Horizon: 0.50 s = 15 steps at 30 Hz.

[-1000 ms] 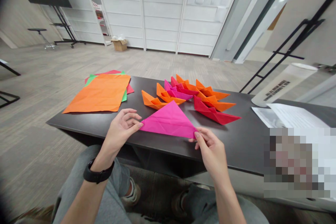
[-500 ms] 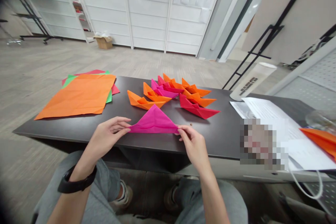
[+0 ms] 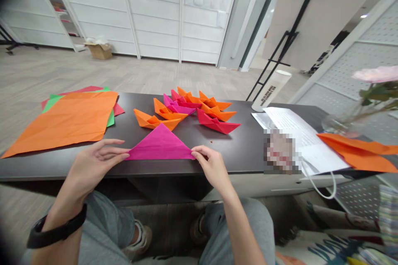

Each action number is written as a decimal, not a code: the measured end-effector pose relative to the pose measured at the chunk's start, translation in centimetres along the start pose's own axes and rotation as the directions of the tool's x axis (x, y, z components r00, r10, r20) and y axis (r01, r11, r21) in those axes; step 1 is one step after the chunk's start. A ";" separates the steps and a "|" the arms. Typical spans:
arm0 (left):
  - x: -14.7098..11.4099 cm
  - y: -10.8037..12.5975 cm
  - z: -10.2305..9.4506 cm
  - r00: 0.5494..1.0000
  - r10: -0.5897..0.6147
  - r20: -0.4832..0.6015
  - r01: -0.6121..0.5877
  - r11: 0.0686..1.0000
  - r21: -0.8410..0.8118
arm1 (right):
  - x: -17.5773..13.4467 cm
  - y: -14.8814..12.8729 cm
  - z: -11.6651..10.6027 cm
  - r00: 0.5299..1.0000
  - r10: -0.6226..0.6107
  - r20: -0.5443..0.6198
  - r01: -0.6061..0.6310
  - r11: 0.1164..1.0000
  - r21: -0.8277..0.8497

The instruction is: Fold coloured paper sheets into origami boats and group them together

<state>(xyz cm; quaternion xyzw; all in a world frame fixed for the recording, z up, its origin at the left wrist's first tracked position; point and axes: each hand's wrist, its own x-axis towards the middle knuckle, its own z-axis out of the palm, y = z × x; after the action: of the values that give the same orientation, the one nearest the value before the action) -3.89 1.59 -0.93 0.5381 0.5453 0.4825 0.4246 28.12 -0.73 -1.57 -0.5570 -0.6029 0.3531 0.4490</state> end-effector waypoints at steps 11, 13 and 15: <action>0.0 0.0 1.0 0.998 -0.026 -0.052 0.019 0.991 -0.135 | 0.3 0.0 0.2 0.991 0.114 -0.066 -0.094 0.961 0.260; -0.2 0.6 0.7 0.999 0.021 -0.036 -0.028 0.976 -0.215 | 0.2 -0.1 0.2 0.987 0.127 -0.098 -0.090 0.945 0.314; -0.6 1.2 0.6 0.998 0.063 0.012 -0.055 0.945 -0.321 | -0.1 -0.4 0.5 0.983 0.142 -0.115 -0.091 0.925 0.369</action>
<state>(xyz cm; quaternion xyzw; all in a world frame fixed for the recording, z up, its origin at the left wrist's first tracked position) -3.07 0.95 0.12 0.4833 0.4386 0.5713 0.4977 27.51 -0.89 -1.39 -0.5229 -0.4603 0.4444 0.5632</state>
